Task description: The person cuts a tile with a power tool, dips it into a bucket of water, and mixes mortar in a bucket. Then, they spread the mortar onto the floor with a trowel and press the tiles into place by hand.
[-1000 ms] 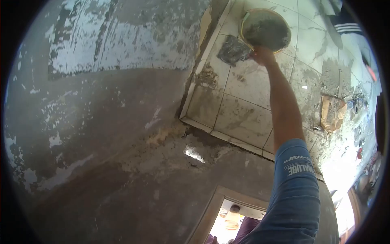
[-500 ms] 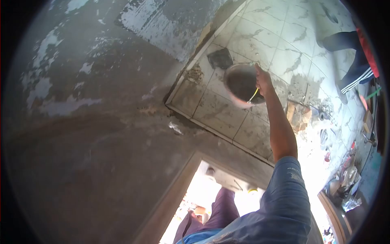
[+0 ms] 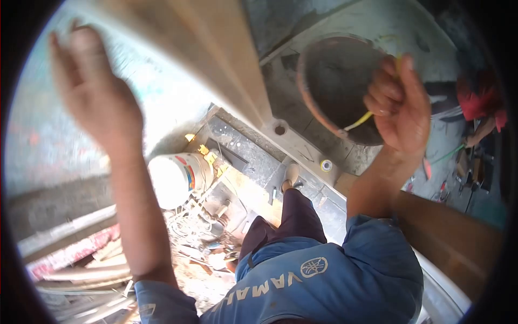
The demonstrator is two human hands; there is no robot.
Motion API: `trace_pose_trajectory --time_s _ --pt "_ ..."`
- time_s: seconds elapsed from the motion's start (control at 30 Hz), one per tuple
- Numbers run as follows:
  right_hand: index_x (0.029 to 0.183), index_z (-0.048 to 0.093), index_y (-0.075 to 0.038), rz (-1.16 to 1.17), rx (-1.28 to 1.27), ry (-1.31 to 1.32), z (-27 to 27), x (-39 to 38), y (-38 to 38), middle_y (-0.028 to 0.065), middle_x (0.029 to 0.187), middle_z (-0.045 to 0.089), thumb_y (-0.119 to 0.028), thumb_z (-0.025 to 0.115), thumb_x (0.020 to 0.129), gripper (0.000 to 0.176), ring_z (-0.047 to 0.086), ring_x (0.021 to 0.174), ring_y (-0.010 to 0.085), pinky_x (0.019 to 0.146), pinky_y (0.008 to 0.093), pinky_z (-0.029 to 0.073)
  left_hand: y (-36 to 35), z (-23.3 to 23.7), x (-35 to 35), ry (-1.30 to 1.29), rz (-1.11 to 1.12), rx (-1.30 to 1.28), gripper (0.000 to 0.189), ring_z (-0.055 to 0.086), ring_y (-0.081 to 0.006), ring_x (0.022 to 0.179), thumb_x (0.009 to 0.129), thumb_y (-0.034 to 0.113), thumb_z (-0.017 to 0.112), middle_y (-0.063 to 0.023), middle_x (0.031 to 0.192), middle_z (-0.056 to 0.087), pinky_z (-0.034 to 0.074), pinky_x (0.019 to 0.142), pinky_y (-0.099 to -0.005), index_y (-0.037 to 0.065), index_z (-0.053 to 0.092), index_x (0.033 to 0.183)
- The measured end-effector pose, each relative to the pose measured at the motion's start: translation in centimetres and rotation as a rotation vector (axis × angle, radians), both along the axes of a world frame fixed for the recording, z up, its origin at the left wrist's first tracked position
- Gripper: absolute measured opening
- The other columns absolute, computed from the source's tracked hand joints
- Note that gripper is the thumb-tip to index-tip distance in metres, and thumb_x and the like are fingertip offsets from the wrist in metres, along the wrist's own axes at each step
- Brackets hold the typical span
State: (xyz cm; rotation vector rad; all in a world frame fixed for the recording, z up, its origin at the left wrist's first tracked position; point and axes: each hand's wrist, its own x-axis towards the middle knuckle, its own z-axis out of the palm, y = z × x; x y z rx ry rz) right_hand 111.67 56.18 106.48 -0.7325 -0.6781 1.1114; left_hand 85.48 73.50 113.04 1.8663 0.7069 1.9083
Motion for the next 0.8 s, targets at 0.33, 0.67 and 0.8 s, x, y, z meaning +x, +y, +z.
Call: trace_pose_trajectory --time_s 0.33,0.67,0.8 --pt "0.086 0.051 -0.010 0.198 -0.222 -0.058 7.1 -15.9 -10.4 -0.0069 0.061 0.031 -0.035 0.051 0.100 0.029 0.026 0.049 0.0046 0.045 0.0205 0.026 -39.1 -23.5 -41.0 0.371 0.171 -1.094 0.076 0.052 -0.0308 0.123 0.085 0.006 0.067 -0.0244 0.127 0.056 0.042 0.100 -0.0396 0.007 0.026 0.149" --pt "0.068 0.044 -0.019 0.569 -0.973 -0.090 -22.6 -32.3 -14.5 -0.0081 0.050 0.029 -0.039 0.056 0.096 0.037 0.027 0.041 0.0063 0.042 0.0241 0.027 -71.8 -39.2 -36.5 0.090 -0.134 -1.975 0.069 0.040 -0.0382 0.132 0.079 0.045 0.073 -0.0251 0.143 0.040 0.034 0.109 -0.0435 0.013 0.051 0.136" --pt "0.068 0.042 -0.019 0.736 -1.007 -0.384 -40.8 -41.1 -17.5 -0.0083 0.054 0.028 -0.030 0.067 0.089 0.035 0.029 0.045 0.0067 0.046 0.0256 0.027 -75.1 -41.2 -28.9 0.127 0.158 -2.045 0.074 0.034 -0.0439 0.134 0.078 0.050 0.072 -0.0296 0.145 0.032 0.032 0.110 -0.0469 0.018 0.047 0.139"
